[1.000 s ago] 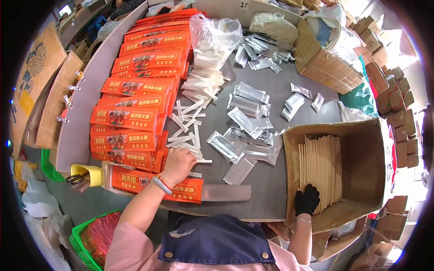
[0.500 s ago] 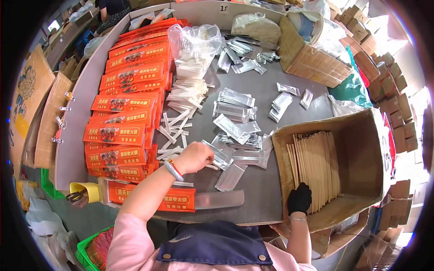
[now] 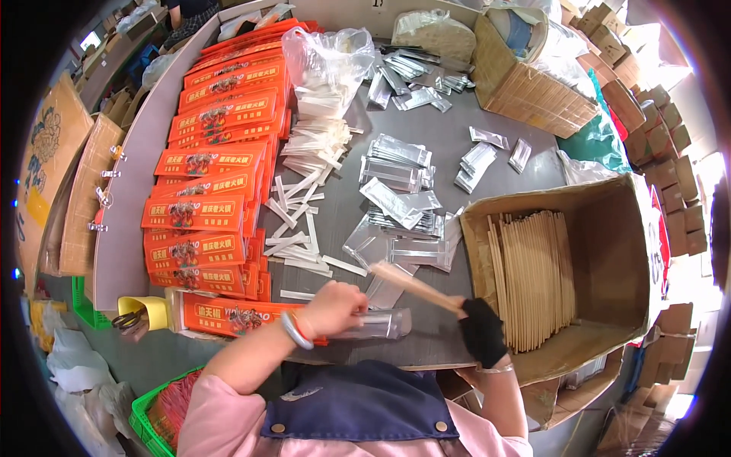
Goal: Picking up chopsticks and a seasoning packet and placing them into a plastic bag for final packaging.
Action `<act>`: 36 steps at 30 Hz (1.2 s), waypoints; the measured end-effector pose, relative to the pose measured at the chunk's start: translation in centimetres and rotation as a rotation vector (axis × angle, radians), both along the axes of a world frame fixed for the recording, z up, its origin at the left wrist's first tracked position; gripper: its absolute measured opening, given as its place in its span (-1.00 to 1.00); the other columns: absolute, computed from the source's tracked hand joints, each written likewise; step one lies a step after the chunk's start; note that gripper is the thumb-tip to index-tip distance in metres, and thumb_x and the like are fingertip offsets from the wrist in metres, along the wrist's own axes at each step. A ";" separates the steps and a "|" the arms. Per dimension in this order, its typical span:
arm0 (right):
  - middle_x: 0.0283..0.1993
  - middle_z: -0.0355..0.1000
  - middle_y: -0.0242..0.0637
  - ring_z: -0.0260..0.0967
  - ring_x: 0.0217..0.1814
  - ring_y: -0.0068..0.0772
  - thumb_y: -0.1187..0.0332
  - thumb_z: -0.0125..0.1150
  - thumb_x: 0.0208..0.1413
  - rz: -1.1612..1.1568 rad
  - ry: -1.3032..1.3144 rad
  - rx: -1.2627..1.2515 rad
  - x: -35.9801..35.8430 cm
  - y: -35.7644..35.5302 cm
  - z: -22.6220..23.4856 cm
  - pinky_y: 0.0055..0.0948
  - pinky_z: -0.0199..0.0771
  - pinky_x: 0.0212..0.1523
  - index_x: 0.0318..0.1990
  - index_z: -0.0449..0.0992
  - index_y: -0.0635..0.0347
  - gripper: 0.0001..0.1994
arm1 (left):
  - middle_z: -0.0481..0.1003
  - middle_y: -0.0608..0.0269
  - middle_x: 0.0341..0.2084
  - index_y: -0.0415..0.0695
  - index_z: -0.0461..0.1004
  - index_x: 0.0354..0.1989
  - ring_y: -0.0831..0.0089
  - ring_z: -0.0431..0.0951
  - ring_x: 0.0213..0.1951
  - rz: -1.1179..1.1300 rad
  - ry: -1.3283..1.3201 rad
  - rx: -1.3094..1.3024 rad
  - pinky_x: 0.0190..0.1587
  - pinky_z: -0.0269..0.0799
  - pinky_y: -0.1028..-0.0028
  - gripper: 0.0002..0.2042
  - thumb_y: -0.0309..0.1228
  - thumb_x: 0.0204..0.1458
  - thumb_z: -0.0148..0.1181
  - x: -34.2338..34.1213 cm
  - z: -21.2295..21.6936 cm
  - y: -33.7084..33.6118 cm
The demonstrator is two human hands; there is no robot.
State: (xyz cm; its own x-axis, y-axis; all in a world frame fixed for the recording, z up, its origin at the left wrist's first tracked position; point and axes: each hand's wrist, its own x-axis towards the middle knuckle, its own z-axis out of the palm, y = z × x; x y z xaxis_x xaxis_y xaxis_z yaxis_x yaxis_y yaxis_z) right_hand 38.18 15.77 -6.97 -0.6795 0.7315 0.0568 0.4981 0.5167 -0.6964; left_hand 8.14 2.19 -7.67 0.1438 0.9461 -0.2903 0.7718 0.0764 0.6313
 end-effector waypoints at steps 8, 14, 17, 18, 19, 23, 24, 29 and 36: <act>-0.38 0.42 -0.12 0.42 -0.30 -0.06 0.33 0.25 0.09 0.408 -0.205 0.053 -3.5 -2.2 -3.8 -0.19 0.42 -0.28 -0.13 0.61 0.06 -0.80 | 0.44 0.19 -0.11 -0.12 0.53 -0.02 0.16 0.37 0.00 0.328 0.112 0.307 0.11 0.26 0.20 -0.33 -0.19 -0.44 0.56 1.3 -1.1 -8.4; -0.43 0.49 -0.11 0.47 -0.24 -0.10 0.42 0.29 -0.01 0.120 -0.194 0.026 -4.7 -1.5 -3.1 -0.28 0.48 -0.21 -0.34 0.62 0.23 -0.90 | 0.42 0.23 -0.09 -0.16 0.45 0.04 0.19 0.38 -0.02 0.313 0.264 0.341 0.07 0.29 0.23 -0.29 -0.23 -0.41 0.54 2.2 0.3 -7.2; -0.31 0.47 -0.11 0.48 -0.20 -0.16 0.47 0.32 -0.02 0.069 -0.006 -0.143 -6.0 -5.4 -7.0 -0.37 0.47 -0.13 -0.19 0.53 0.25 -0.79 | 0.42 0.16 -0.09 -0.19 0.42 0.07 0.18 0.38 -0.03 0.248 0.193 0.397 0.05 0.31 0.23 -0.31 -0.32 -0.37 0.49 2.7 -1.0 -5.9; -0.23 0.46 -0.12 0.48 -0.16 -0.19 0.48 0.32 -0.01 0.039 0.142 -0.408 -8.0 -7.6 -8.0 -0.39 0.47 -0.10 -0.12 0.48 0.26 -0.72 | 0.42 0.16 -0.09 -0.19 0.42 0.07 0.18 0.38 -0.03 0.241 0.191 0.398 0.05 0.31 0.23 -0.31 -0.32 -0.37 0.49 2.8 -1.2 -5.6; -0.15 0.42 -0.12 0.47 -0.12 -0.21 0.47 0.34 -0.01 0.166 0.244 -0.394 -10.3 -9.0 -5.1 -0.38 0.46 -0.07 -0.05 0.42 0.24 -0.65 | 0.42 0.15 -0.08 -0.19 0.44 0.06 0.18 0.38 -0.03 0.257 0.197 0.411 0.04 0.31 0.23 -0.35 -0.33 -0.33 0.47 2.8 -1.8 -5.5; -0.02 0.37 -0.17 0.42 -0.08 -0.11 0.23 0.55 -0.23 0.270 -0.004 0.148 -10.4 -6.7 -1.5 -0.22 0.43 -0.13 0.01 0.37 0.20 -0.38 | 0.41 0.12 -0.16 -0.01 0.52 -0.08 0.13 0.39 -0.08 0.083 0.213 0.302 -0.05 0.34 0.23 -0.58 -0.34 -0.22 0.37 1.4 0.6 -4.6; -0.06 0.40 -0.19 0.41 -0.14 -0.07 0.20 0.57 -0.29 0.339 -0.119 0.390 -10.5 -5.7 0.4 -0.17 0.42 -0.18 -0.01 0.39 0.20 -0.35 | 0.40 0.12 -0.20 0.05 0.53 -0.12 0.11 0.39 -0.09 -0.100 0.309 0.171 -0.07 0.34 0.23 -0.62 -0.34 -0.22 0.35 1.2 0.9 -4.8; -0.22 0.42 -0.21 0.39 -0.16 -0.05 0.12 0.56 -0.35 0.225 -0.108 0.302 -6.8 -3.3 1.2 -0.16 0.32 -0.12 -0.11 0.45 0.16 -0.40 | 0.38 0.18 -0.43 -0.09 0.46 -0.52 0.16 0.42 -0.29 -0.048 0.213 0.477 -0.21 0.39 0.22 -0.85 -0.49 -0.36 0.25 -7.0 7.0 -2.5; -0.20 0.41 -0.23 0.35 -0.10 -0.13 0.00 0.50 -0.32 0.167 -0.248 0.325 -5.9 -3.7 1.3 -0.12 0.18 0.03 -0.11 0.46 0.13 -0.39 | 0.19 -0.11 0.22 -0.19 0.26 0.26 -0.16 0.14 0.27 0.674 0.353 0.222 0.32 -0.05 -0.09 -0.06 0.05 -0.31 0.50 0.2 -1.0 -9.2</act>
